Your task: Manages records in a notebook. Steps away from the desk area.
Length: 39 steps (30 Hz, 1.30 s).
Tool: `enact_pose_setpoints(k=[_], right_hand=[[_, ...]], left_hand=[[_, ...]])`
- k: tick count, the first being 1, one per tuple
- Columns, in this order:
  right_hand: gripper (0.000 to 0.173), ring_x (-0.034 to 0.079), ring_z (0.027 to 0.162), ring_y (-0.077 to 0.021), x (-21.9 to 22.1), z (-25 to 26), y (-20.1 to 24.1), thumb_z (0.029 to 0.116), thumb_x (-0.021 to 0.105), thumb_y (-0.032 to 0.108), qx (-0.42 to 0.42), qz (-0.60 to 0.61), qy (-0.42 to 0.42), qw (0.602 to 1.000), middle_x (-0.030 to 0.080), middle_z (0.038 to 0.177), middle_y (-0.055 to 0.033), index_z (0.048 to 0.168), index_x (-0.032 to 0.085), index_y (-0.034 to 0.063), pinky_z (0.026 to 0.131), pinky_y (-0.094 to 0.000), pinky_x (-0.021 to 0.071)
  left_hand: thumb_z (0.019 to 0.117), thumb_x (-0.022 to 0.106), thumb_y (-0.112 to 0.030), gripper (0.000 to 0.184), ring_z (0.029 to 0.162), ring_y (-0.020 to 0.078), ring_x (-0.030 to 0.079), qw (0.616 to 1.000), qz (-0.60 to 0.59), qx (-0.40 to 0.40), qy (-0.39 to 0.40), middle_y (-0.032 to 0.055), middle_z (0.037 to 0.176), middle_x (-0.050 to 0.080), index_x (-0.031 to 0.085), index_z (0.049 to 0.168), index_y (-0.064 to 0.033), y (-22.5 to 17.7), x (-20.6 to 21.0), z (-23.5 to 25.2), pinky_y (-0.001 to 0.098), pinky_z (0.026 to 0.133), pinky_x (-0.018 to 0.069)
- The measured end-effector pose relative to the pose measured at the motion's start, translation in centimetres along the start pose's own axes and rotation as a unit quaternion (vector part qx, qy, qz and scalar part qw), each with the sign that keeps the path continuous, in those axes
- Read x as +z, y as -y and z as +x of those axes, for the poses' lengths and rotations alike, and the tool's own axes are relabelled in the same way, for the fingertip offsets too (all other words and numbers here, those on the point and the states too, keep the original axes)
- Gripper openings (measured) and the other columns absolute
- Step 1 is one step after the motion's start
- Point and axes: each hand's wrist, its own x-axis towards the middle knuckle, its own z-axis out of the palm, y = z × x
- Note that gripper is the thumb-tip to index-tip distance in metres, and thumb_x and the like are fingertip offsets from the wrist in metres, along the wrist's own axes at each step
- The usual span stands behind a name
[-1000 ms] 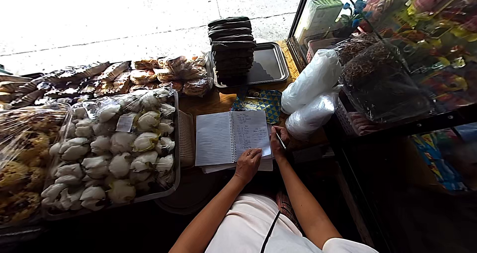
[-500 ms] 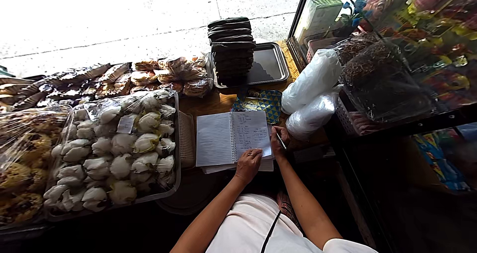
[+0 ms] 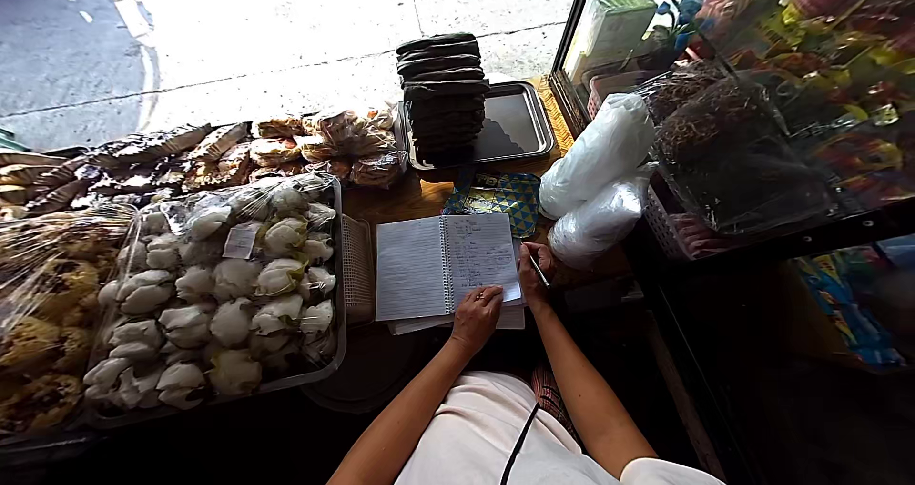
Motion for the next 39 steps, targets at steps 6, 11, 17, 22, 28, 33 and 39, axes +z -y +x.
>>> enact_pose_setpoints(k=[6, 11, 17, 22, 28, 33, 39], right_hand=[[0.019, 0.068, 0.076, -0.0198, 0.02, -0.05, -0.03, 0.0976, 0.063, 0.008, -0.002, -0.001, -0.001, 1.000, 0.070, 0.092, -0.0183, 0.106, 0.070, -0.0079, 0.075, -0.0346, 0.0574], [0.020, 0.068, 0.076, -0.0208, -0.04, -0.12, 0.14, 0.0980, 0.062, 0.008, -0.001, -0.005, -0.001, 1.000, 0.070, 0.092, -0.0190, 0.106, 0.070, -0.0082, 0.075, -0.0359, 0.0568], [0.020, 0.069, 0.078, -0.0230, -0.06, -0.05, 0.00, 0.0980, 0.062, 0.008, -0.009, -0.009, 0.001, 1.000, 0.070, 0.094, -0.0194, 0.106, 0.070, -0.0077, 0.077, -0.0383, 0.0569], [0.020, 0.069, 0.079, -0.0232, -0.05, 0.00, -0.07, 0.0982, 0.062, 0.008, -0.004, -0.002, 0.006, 1.000, 0.070, 0.094, -0.0200, 0.107, 0.069, -0.0089, 0.076, -0.0382, 0.0575], [0.020, 0.068, 0.078, -0.0229, 0.01, -0.05, -0.36, 0.0986, 0.062, 0.008, -0.005, -0.004, 0.004, 1.000, 0.070, 0.094, -0.0195, 0.107, 0.069, -0.0081, 0.076, -0.0382, 0.0571], [0.020, 0.068, 0.077, -0.0228, 0.04, 0.01, -0.28, 0.0980, 0.062, 0.008, -0.010, -0.013, -0.001, 1.000, 0.070, 0.093, -0.0197, 0.106, 0.070, -0.0081, 0.075, -0.0381, 0.0570], [0.020, 0.068, 0.077, -0.0213, -0.04, 0.01, -0.14, 0.0981, 0.062, 0.009, -0.004, -0.007, 0.004, 1.000, 0.070, 0.093, -0.0183, 0.106, 0.070, -0.0071, 0.076, -0.0371, 0.0566]], left_hand=[[0.0950, 0.059, -0.005, 0.021, 0.110, 0.0297, 0.072, 1.000, -0.002, -0.001, -0.003, 0.0117, 0.115, 0.076, 0.079, 0.102, -0.0017, 0.00, 0.01, -0.04, 0.0417, 0.096, 0.0564], [0.0951, 0.059, -0.005, 0.022, 0.110, 0.0296, 0.072, 1.000, 0.001, -0.001, 0.000, 0.0119, 0.115, 0.076, 0.079, 0.103, -0.0014, 0.05, 0.04, -0.04, 0.0416, 0.096, 0.0562], [0.0951, 0.059, -0.005, 0.021, 0.111, 0.0296, 0.072, 1.000, 0.000, 0.001, -0.002, 0.0117, 0.115, 0.076, 0.079, 0.103, -0.0019, 0.06, 0.12, -0.07, 0.0417, 0.097, 0.0563], [0.0959, 0.059, -0.005, 0.022, 0.112, 0.0310, 0.072, 1.000, -0.009, -0.008, 0.004, 0.0128, 0.116, 0.076, 0.079, 0.103, -0.0010, 0.00, 0.05, -0.07, 0.0437, 0.098, 0.0558], [0.0956, 0.059, -0.005, 0.022, 0.111, 0.0299, 0.072, 1.000, -0.003, -0.003, 0.000, 0.0121, 0.116, 0.076, 0.079, 0.103, -0.0014, 0.01, 0.19, -0.11, 0.0424, 0.097, 0.0560], [0.0952, 0.059, -0.005, 0.021, 0.111, 0.0297, 0.072, 1.000, -0.001, -0.003, -0.003, 0.0120, 0.115, 0.076, 0.079, 0.103, -0.0014, 0.01, 0.22, -0.09, 0.0418, 0.098, 0.0559], [0.0950, 0.060, -0.005, 0.021, 0.110, 0.0294, 0.072, 1.000, 0.000, 0.000, -0.007, 0.0117, 0.115, 0.076, 0.079, 0.102, -0.0013, 0.06, 0.25, -0.06, 0.0411, 0.097, 0.0561]])
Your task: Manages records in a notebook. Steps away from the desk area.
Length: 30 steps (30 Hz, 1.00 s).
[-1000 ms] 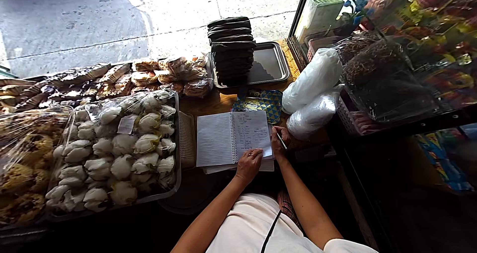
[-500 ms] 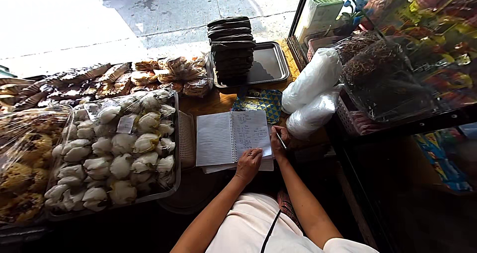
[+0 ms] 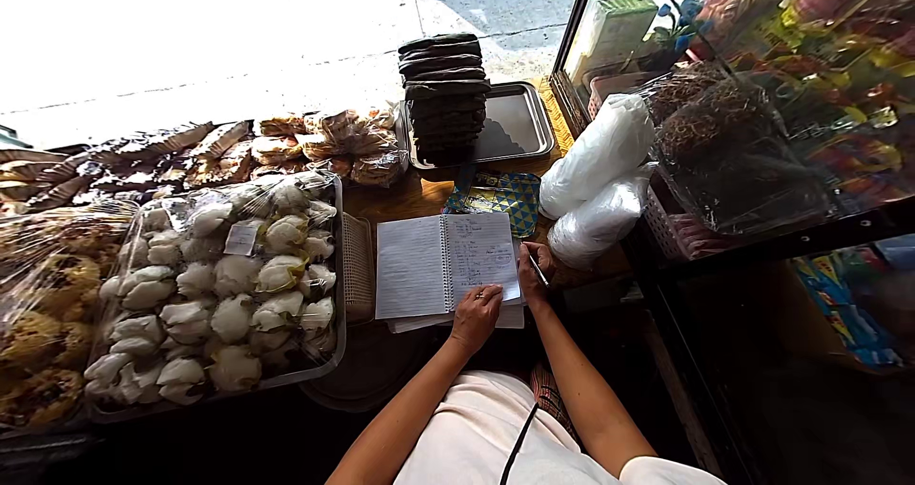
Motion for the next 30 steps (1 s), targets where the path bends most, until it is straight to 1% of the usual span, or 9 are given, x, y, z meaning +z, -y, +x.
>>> enact_pose_setpoints(k=[12, 15, 18, 20, 22, 25, 27, 28, 30], right_hand=[[0.022, 0.067, 0.075, -0.0205, -0.1, -0.1, 0.1, 0.0998, 0.060, 0.010, 0.016, 0.022, 0.004, 1.000, 0.070, 0.090, -0.0187, 0.106, 0.069, -0.0088, 0.075, -0.0360, 0.0570], [0.029, 0.066, 0.072, -0.0168, -0.2, -0.1, 0.5, 0.1056, 0.051, 0.015, 0.057, 0.048, 0.013, 0.997, 0.068, 0.088, -0.0169, 0.106, 0.067, -0.0094, 0.072, -0.0331, 0.0559], [0.045, 0.062, 0.071, -0.0132, -0.8, 0.3, 1.6, 0.1126, 0.034, 0.022, 0.130, 0.089, 0.036, 0.987, 0.068, 0.088, -0.0151, 0.110, 0.067, -0.0094, 0.072, -0.0287, 0.0522], [0.055, 0.060, 0.063, -0.0102, -1.1, 0.9, 1.8, 0.1136, 0.026, 0.028, 0.157, 0.148, 0.036, 0.976, 0.066, 0.080, -0.0110, 0.103, 0.065, -0.0096, 0.065, -0.0253, 0.0523], [0.055, 0.064, 0.058, -0.0089, -1.3, 1.4, 1.7, 0.1135, 0.029, 0.029, 0.160, 0.188, 0.040, 0.968, 0.068, 0.076, -0.0085, 0.098, 0.066, -0.0083, 0.061, -0.0242, 0.0563], [0.035, 0.071, 0.070, -0.0112, -1.5, 2.0, 2.1, 0.1114, 0.043, 0.021, 0.155, 0.199, 0.092, 0.963, 0.070, 0.086, -0.0093, 0.101, 0.062, -0.0066, 0.071, -0.0271, 0.0607], [0.016, 0.073, 0.075, -0.0130, -1.1, 2.3, 2.3, 0.1029, 0.060, 0.010, 0.127, 0.203, 0.110, 0.965, 0.070, 0.092, -0.0110, 0.104, 0.062, -0.0066, 0.074, -0.0289, 0.0626], [0.014, 0.073, 0.077, -0.0143, -0.9, 2.5, 2.3, 0.0977, 0.066, 0.005, 0.116, 0.201, 0.121, 0.965, 0.070, 0.093, -0.0118, 0.104, 0.062, -0.0065, 0.075, -0.0301, 0.0630], [0.013, 0.072, 0.074, -0.0133, -0.5, 2.7, 2.8, 0.0932, 0.070, -0.001, 0.113, 0.189, 0.143, 0.965, 0.070, 0.089, -0.0107, 0.102, 0.061, -0.0053, 0.073, -0.0293, 0.0622]], left_hand=[[0.0935, 0.060, -0.002, 0.023, 0.112, 0.0310, 0.072, 1.000, -0.011, 0.000, 0.006, 0.0130, 0.117, 0.076, 0.079, 0.105, -0.0010, 0.0, -0.2, -0.2, 0.0429, 0.098, 0.0559], [0.0936, 0.060, -0.002, 0.023, 0.112, 0.0310, 0.072, 1.000, -0.008, 0.001, 0.005, 0.0129, 0.117, 0.076, 0.080, 0.104, -0.0011, 0.0, -0.2, -0.2, 0.0428, 0.097, 0.0561], [0.0933, 0.060, -0.002, 0.023, 0.112, 0.0312, 0.072, 1.000, -0.003, 0.006, 0.003, 0.0129, 0.117, 0.076, 0.080, 0.105, -0.0014, -0.1, -0.3, -0.2, 0.0426, 0.097, 0.0561], [0.0929, 0.060, -0.001, 0.023, 0.112, 0.0318, 0.072, 1.000, -0.003, 0.006, 0.005, 0.0133, 0.117, 0.076, 0.080, 0.105, -0.0013, -0.1, -0.4, -0.1, 0.0431, 0.097, 0.0561], [0.0929, 0.061, -0.001, 0.023, 0.112, 0.0319, 0.072, 1.000, -0.001, 0.006, 0.007, 0.0131, 0.117, 0.076, 0.080, 0.106, -0.0016, -0.2, -0.4, -0.1, 0.0430, 0.097, 0.0560], [0.0931, 0.060, -0.001, 0.023, 0.112, 0.0320, 0.072, 1.000, -0.002, 0.005, 0.006, 0.0133, 0.117, 0.076, 0.080, 0.106, -0.0020, -0.1, -0.4, -0.2, 0.0432, 0.097, 0.0559], [0.0930, 0.060, -0.002, 0.023, 0.112, 0.0321, 0.072, 1.000, 0.000, 0.003, 0.006, 0.0130, 0.117, 0.076, 0.080, 0.106, -0.0025, -0.2, -0.3, -0.3, 0.0434, 0.098, 0.0557], [0.0930, 0.060, -0.002, 0.024, 0.113, 0.0321, 0.072, 1.000, -0.001, 0.001, 0.008, 0.0131, 0.118, 0.076, 0.080, 0.107, -0.0027, -0.2, -0.3, -0.3, 0.0436, 0.098, 0.0555], [0.0925, 0.061, -0.001, 0.024, 0.113, 0.0321, 0.071, 1.000, 0.001, 0.000, 0.010, 0.0130, 0.118, 0.076, 0.080, 0.107, -0.0029, -0.3, -0.3, -0.2, 0.0436, 0.099, 0.0554]])
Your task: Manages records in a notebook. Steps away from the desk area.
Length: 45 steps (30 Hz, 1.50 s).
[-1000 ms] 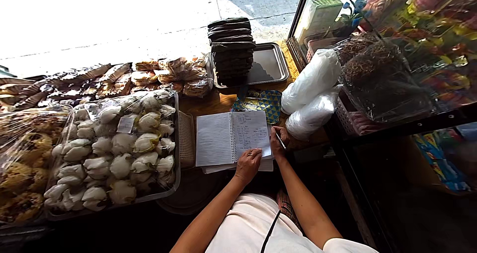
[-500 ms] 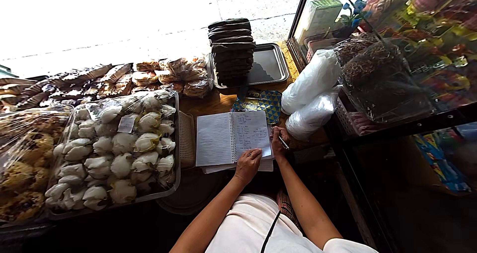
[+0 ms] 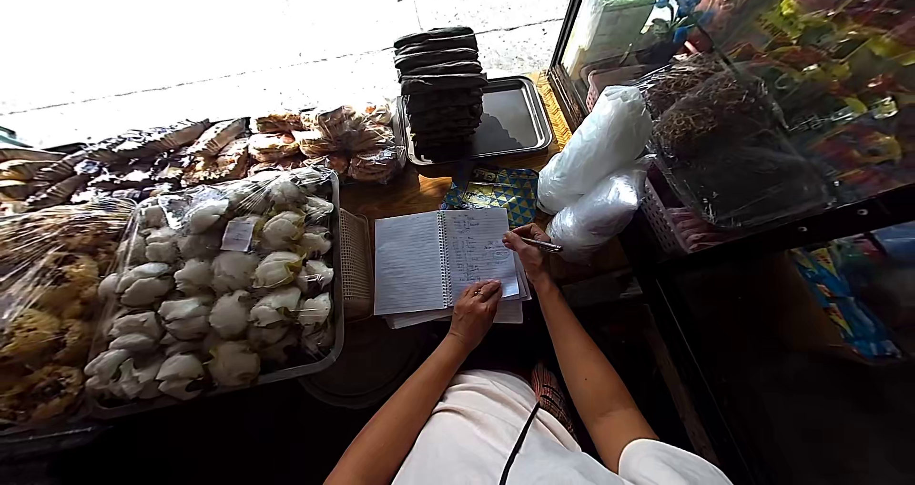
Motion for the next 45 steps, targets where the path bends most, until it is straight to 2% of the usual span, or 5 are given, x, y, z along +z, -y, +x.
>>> enact_pose_setpoints(k=[7, 14, 22, 29, 45], right_hand=[[0.016, 0.068, 0.061, -0.0095, 0.6, -0.5, -1.1, 0.0876, 0.075, -0.004, -0.004, -0.001, -0.024, 1.000, 0.069, 0.074, -0.0047, 0.089, 0.060, -0.0006, 0.064, -0.0255, 0.0602], [0.026, 0.052, 0.042, -0.0043, 1.5, -1.1, -1.2, 0.0871, 0.078, 0.002, -0.004, -0.022, -0.064, 0.998, 0.059, 0.058, 0.0014, 0.076, 0.054, 0.0051, 0.045, -0.0204, 0.0485], [0.027, 0.053, 0.044, -0.0031, 3.3, -2.2, -1.7, 0.0902, 0.070, -0.002, -0.058, 0.004, -0.077, 0.995, 0.059, 0.060, 0.0015, 0.070, 0.053, 0.0045, 0.046, -0.0188, 0.0501], [0.029, 0.050, 0.044, -0.0010, 2.8, -1.3, -2.3, 0.0886, 0.065, -0.004, -0.080, -0.032, -0.209, 0.974, 0.051, 0.055, 0.0047, 0.067, 0.049, 0.0065, 0.048, -0.0181, 0.0483], [0.030, 0.051, 0.044, -0.0012, 2.3, -0.9, -2.2, 0.0907, 0.067, 0.000, -0.090, -0.031, -0.144, 0.985, 0.054, 0.056, 0.0045, 0.068, 0.051, 0.0074, 0.047, -0.0185, 0.0490]], left_hand=[[0.0920, 0.060, 0.001, 0.024, 0.113, 0.0330, 0.071, 1.000, -0.008, -0.004, 0.004, 0.0139, 0.118, 0.075, 0.079, 0.107, -0.0014, -0.1, -0.1, 0.1, 0.0448, 0.098, 0.0554], [0.0911, 0.060, 0.002, 0.025, 0.112, 0.0336, 0.072, 1.000, -0.011, 0.000, -0.001, 0.0146, 0.117, 0.075, 0.079, 0.107, -0.0011, -0.1, -0.2, 0.1, 0.0457, 0.099, 0.0553], [0.0911, 0.061, 0.001, 0.023, 0.111, 0.0320, 0.072, 1.000, -0.007, 0.004, -0.005, 0.0133, 0.116, 0.076, 0.080, 0.104, -0.0021, 0.0, 0.0, 0.1, 0.0438, 0.098, 0.0558], [0.0908, 0.061, 0.001, 0.025, 0.113, 0.0330, 0.072, 1.000, -0.009, 0.003, -0.001, 0.0138, 0.118, 0.075, 0.079, 0.107, -0.0018, -0.1, -0.1, 0.0, 0.0450, 0.099, 0.0553], [0.0916, 0.060, 0.000, 0.025, 0.112, 0.0320, 0.072, 1.000, -0.001, 0.005, -0.006, 0.0129, 0.117, 0.076, 0.080, 0.106, -0.0028, 0.1, 0.0, 0.0, 0.0437, 0.098, 0.0556]])
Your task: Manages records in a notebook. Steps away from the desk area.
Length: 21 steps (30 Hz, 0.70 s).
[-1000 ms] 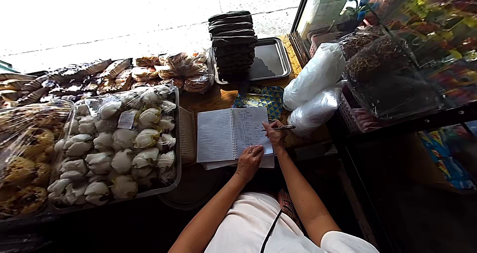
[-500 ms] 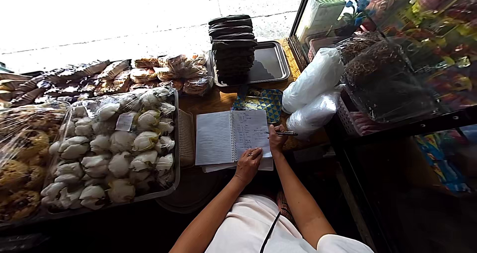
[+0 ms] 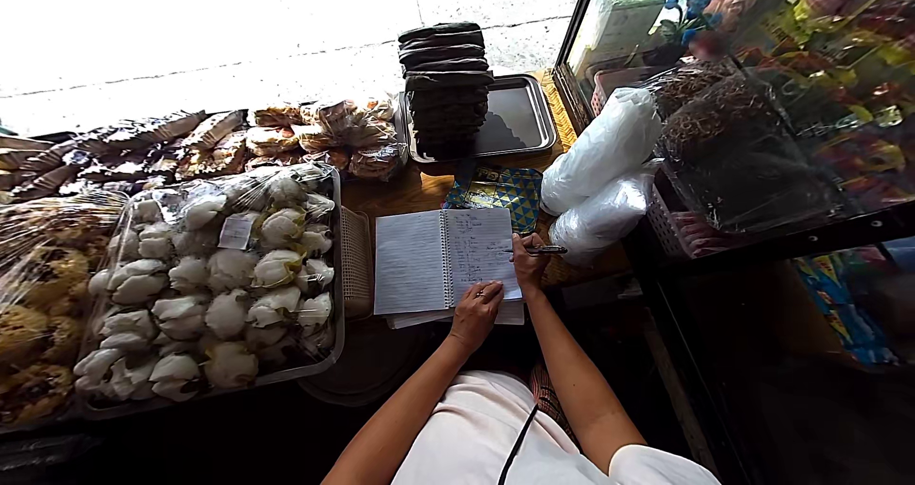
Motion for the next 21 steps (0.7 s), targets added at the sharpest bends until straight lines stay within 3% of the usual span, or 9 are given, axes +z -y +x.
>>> enact_pose_setpoints(k=[6, 16, 21], right_hand=[[0.033, 0.047, 0.044, -0.0009, 0.3, -0.2, -1.3, 0.0886, 0.065, 0.000, -0.027, -0.040, -0.006, 0.999, 0.048, 0.054, 0.0051, 0.064, 0.045, 0.0096, 0.047, -0.0184, 0.0456], [0.032, 0.046, 0.048, -0.0018, 0.2, -0.1, -1.3, 0.0884, 0.066, -0.001, -0.044, -0.079, 0.017, 0.996, 0.048, 0.057, 0.0027, 0.063, 0.047, 0.0059, 0.050, -0.0188, 0.0440], [0.032, 0.041, 0.050, -0.0022, 0.2, 0.0, -1.5, 0.0862, 0.065, -0.002, -0.062, -0.089, 0.023, 0.994, 0.044, 0.057, 0.0032, 0.063, 0.045, 0.0065, 0.052, -0.0199, 0.0381]], left_hand=[[0.0915, 0.060, 0.000, 0.025, 0.113, 0.0324, 0.071, 1.000, 0.001, -0.002, 0.007, 0.0131, 0.118, 0.075, 0.080, 0.107, -0.0025, 0.0, -0.1, 0.0, 0.0442, 0.098, 0.0554], [0.0911, 0.060, 0.000, 0.025, 0.113, 0.0320, 0.072, 1.000, 0.004, 0.001, 0.002, 0.0127, 0.118, 0.076, 0.080, 0.107, -0.0031, 0.0, 0.1, -0.1, 0.0440, 0.098, 0.0555], [0.0909, 0.060, 0.000, 0.025, 0.113, 0.0319, 0.072, 1.000, 0.007, 0.003, 0.000, 0.0125, 0.118, 0.076, 0.080, 0.107, -0.0032, 0.1, 0.1, -0.1, 0.0437, 0.098, 0.0553]])
